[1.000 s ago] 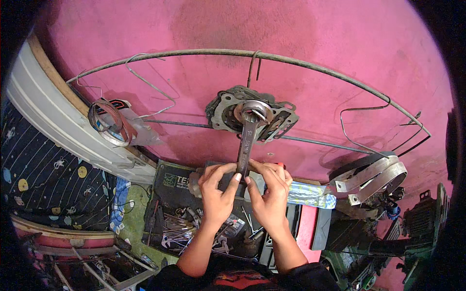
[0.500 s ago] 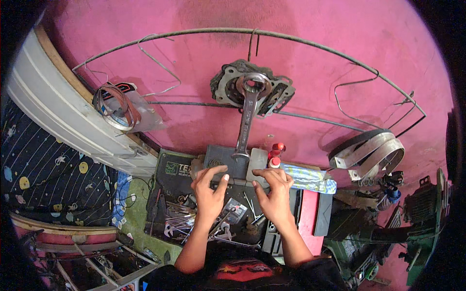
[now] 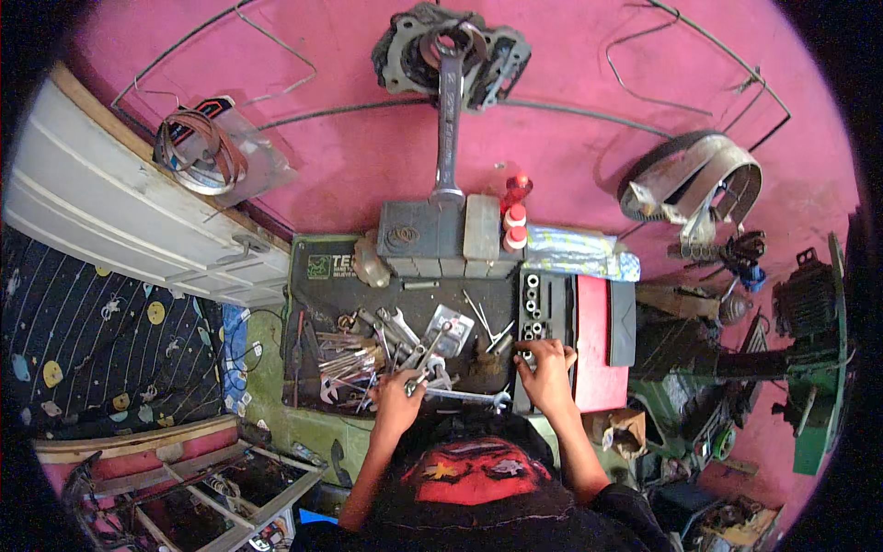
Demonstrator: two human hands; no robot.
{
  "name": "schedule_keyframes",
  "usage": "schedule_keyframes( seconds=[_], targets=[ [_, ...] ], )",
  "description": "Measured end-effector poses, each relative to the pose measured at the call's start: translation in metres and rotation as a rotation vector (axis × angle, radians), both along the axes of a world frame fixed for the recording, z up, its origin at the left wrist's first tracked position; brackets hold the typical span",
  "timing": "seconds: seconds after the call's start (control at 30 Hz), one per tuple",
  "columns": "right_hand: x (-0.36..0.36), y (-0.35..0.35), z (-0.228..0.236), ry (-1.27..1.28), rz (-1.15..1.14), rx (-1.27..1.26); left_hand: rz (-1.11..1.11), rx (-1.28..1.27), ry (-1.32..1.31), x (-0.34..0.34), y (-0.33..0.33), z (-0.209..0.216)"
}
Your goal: The person is sorting and organizing various wrenches and mechanical components on a workbench.
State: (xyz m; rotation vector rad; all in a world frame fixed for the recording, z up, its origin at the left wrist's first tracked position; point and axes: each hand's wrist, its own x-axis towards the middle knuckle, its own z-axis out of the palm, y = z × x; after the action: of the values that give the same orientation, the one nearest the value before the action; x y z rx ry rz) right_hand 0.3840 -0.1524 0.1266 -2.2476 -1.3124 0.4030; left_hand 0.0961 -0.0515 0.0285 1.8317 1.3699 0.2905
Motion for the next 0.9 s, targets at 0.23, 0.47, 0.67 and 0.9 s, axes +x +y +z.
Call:
schedule_keyframes(
  seconds=[0.23,0.47,0.67,0.9],
  targets=[
    [-0.017,-0.046,-0.048,0.02,-0.058,-0.193,-0.287,0.13,0.333,-0.015,-0.02,0.011],
    [-0.039,-0.081,-0.083,-0.058,-0.058,-0.359,-0.342,0.162,0.338,-0.048,-0.003,-0.003],
    [-0.065,-0.096,-0.114,-0.096,0.0,-0.411,-0.368,0.192,0.271,-0.064,0.0,-0.027],
    [-0.096,-0.094,-0.149,-0.233,-0.006,-0.274,-0.424,0.422,0.133,-0.049,-0.012,-0.056]
  ],
)
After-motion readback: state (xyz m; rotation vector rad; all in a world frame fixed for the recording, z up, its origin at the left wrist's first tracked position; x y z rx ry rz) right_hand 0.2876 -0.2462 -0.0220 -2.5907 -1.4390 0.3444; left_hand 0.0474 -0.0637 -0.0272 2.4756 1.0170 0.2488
